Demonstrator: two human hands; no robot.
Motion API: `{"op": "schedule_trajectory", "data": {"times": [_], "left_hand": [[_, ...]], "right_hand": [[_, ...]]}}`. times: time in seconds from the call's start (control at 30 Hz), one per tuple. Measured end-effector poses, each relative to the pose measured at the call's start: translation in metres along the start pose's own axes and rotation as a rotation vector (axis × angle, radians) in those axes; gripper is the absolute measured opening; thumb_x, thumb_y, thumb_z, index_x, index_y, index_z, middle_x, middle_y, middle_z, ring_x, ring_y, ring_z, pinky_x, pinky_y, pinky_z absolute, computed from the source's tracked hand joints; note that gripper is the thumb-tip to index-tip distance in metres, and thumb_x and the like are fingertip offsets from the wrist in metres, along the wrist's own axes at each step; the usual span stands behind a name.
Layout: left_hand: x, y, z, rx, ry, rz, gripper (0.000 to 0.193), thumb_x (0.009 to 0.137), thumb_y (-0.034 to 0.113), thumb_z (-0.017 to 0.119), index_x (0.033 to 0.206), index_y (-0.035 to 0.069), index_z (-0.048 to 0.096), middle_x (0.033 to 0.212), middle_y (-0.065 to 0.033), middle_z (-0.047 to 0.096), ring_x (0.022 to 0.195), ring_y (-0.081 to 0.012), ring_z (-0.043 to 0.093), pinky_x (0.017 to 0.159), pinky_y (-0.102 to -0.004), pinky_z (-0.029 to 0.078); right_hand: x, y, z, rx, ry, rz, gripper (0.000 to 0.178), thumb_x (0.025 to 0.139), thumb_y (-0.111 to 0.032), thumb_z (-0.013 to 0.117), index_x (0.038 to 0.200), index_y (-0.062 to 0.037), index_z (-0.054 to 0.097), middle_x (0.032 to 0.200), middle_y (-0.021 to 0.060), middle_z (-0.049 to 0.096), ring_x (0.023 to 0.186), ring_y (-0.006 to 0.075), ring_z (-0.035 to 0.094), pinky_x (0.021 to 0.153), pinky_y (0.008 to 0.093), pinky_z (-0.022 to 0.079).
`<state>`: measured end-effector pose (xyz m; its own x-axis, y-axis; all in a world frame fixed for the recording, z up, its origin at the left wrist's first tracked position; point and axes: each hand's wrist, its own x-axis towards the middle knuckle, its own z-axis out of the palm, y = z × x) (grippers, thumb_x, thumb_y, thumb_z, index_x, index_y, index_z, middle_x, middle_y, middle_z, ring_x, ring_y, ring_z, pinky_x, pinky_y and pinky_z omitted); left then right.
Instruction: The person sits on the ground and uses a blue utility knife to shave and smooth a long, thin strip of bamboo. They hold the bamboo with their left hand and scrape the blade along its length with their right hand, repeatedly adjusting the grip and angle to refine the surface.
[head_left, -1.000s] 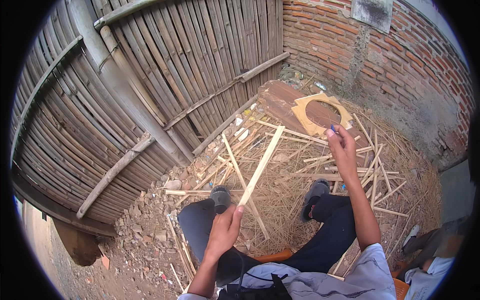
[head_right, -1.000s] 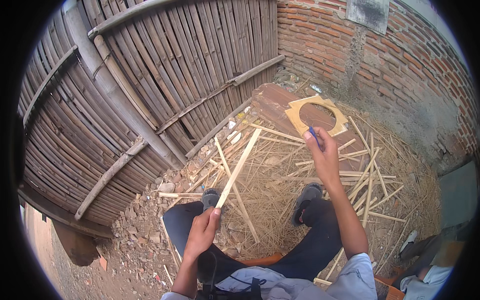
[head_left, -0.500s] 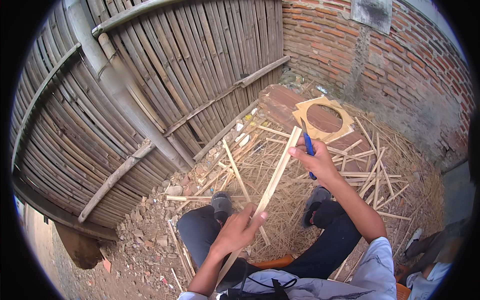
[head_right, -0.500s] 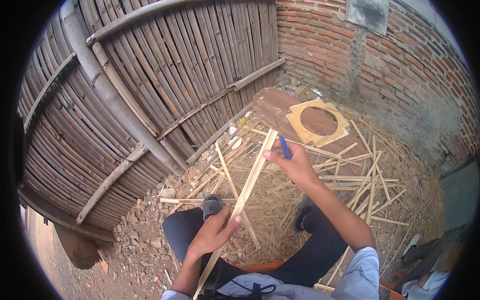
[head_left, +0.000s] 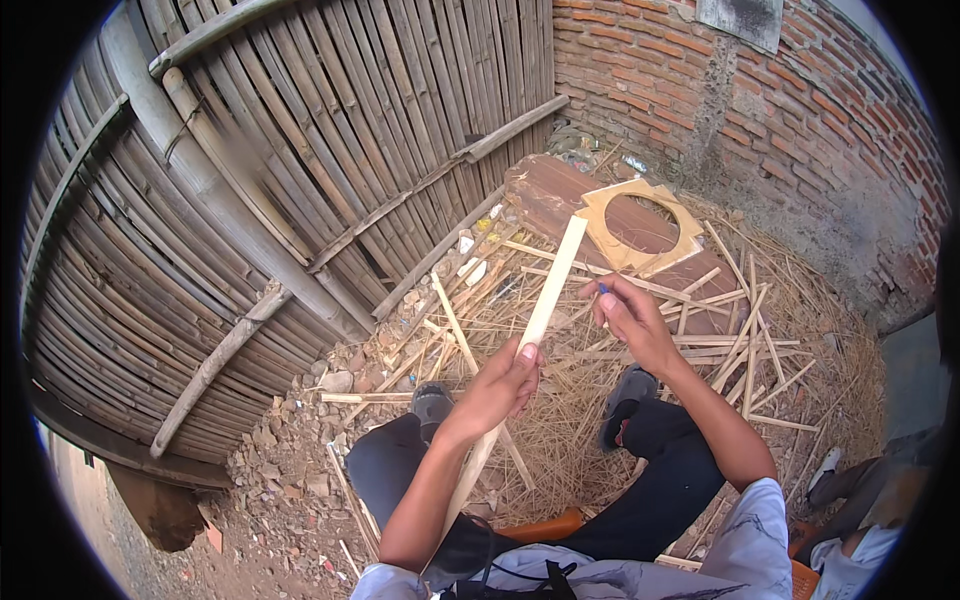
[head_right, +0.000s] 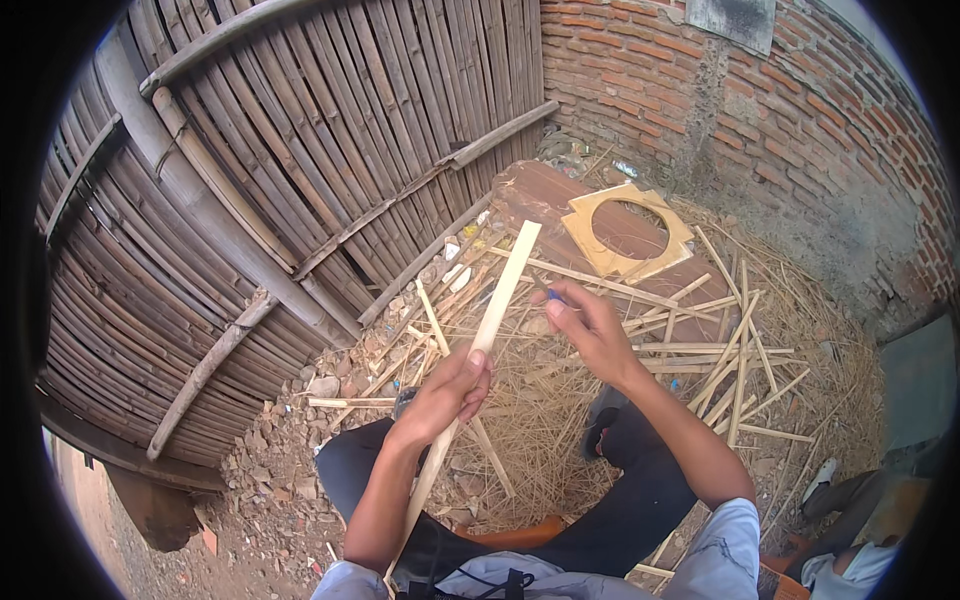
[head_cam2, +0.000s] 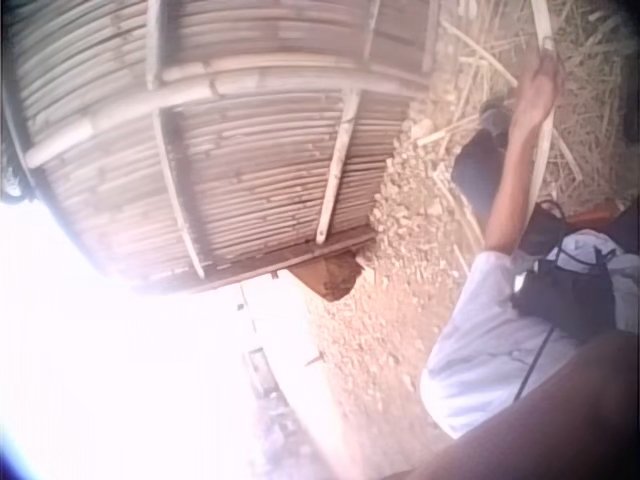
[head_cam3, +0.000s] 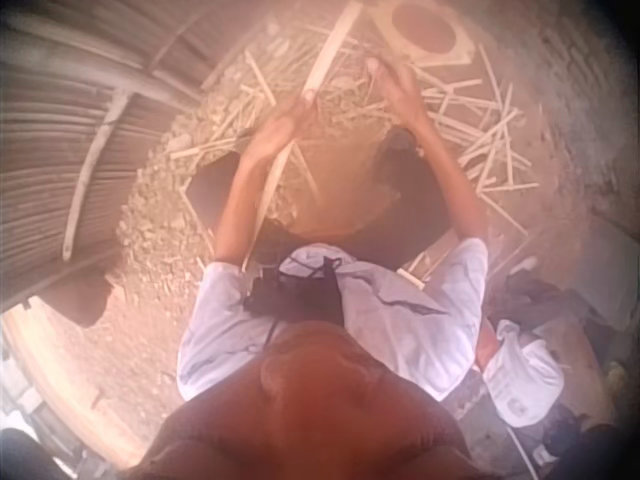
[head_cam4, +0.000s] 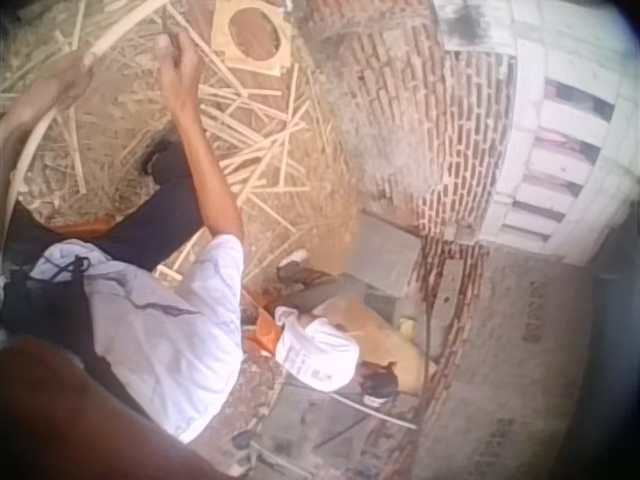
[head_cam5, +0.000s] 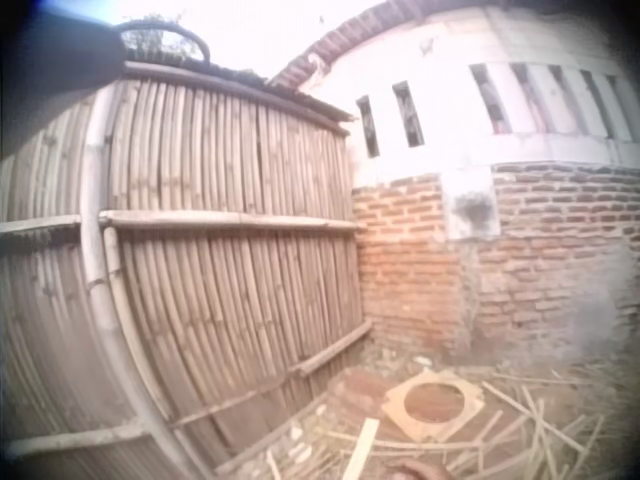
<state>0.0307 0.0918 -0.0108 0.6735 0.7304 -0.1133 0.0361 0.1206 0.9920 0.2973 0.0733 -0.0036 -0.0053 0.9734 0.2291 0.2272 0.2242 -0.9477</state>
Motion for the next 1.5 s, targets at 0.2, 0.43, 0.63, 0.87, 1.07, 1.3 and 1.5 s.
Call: {"op": "schedule_trajectory", "data": {"times": [0.2,0.43,0.63,0.87,1.07,1.3,1.5], "left_hand": [[-0.002,-0.021,0.006,0.131,0.161,0.070,0.041,0.110,0.037,0.070,0.128,0.001,0.062,0.094,-0.0040,0.062,0.090,-0.0124,0.060,0.082,-0.0309,0.051],[-0.002,-0.041,0.008,0.230,0.225,0.279,0.042,0.112,0.034,0.068,0.136,0.000,0.065,0.110,-0.0047,0.073,0.096,-0.0120,0.062,0.086,-0.0340,0.053],[-0.009,-0.040,0.011,0.322,0.322,0.193,0.041,0.111,0.035,0.069,0.129,-0.002,0.068,0.103,-0.0115,0.076,0.094,-0.0154,0.065,0.087,-0.0370,0.054],[-0.011,-0.042,0.009,0.331,0.359,0.222,0.052,0.108,0.040,0.072,0.120,-0.009,0.062,0.098,-0.0298,0.074,0.093,-0.0402,0.075,0.082,-0.0468,0.056],[-0.012,-0.040,0.009,0.310,0.321,0.153,0.049,0.109,0.039,0.071,0.118,-0.009,0.064,0.099,-0.0278,0.074,0.093,-0.0371,0.075,0.083,-0.0460,0.055],[-0.015,-0.039,0.012,0.276,0.273,0.098,0.044,0.111,0.035,0.069,0.120,-0.007,0.066,0.096,-0.0233,0.074,0.087,-0.0277,0.071,0.082,-0.0427,0.055],[-0.016,-0.030,0.017,0.272,0.290,0.117,0.040,0.113,0.034,0.064,0.126,-0.003,0.067,0.097,-0.0217,0.075,0.087,-0.0286,0.071,0.084,-0.0435,0.055]], "right_hand": [[-0.012,0.000,0.018,-0.437,-0.080,-0.256,0.032,0.105,-0.033,0.072,0.114,-0.0027,0.071,0.090,0.0152,0.070,0.078,0.0307,0.071,0.071,0.0410,0.054],[-0.022,0.001,0.044,-0.583,-0.128,-0.380,0.027,0.101,-0.030,0.075,0.113,-0.0058,0.072,0.093,0.0136,0.076,0.076,0.0356,0.075,0.065,0.0439,0.059],[-0.025,0.002,0.058,-0.555,-0.127,-0.371,0.026,0.101,-0.029,0.076,0.112,-0.0059,0.073,0.093,0.0146,0.077,0.077,0.0363,0.076,0.066,0.0448,0.060],[-0.028,0.001,0.068,-0.542,-0.106,-0.358,0.029,0.100,-0.029,0.077,0.113,-0.0032,0.075,0.096,0.0165,0.079,0.079,0.0364,0.078,0.067,0.0439,0.060],[-0.033,-0.003,0.072,-0.531,-0.064,-0.341,0.030,0.100,-0.027,0.078,0.110,0.0010,0.076,0.094,0.0179,0.079,0.078,0.0348,0.079,0.067,0.0403,0.061],[-0.039,0.003,0.072,-0.543,-0.027,-0.356,0.024,0.094,-0.020,0.079,0.111,-0.0033,0.076,0.096,0.0153,0.079,0.076,0.0347,0.078,0.064,0.0421,0.060],[-0.035,0.007,0.064,-0.556,-0.001,-0.366,0.023,0.093,-0.019,0.079,0.111,-0.0055,0.076,0.096,0.0127,0.080,0.076,0.0332,0.078,0.062,0.0405,0.060]]}}
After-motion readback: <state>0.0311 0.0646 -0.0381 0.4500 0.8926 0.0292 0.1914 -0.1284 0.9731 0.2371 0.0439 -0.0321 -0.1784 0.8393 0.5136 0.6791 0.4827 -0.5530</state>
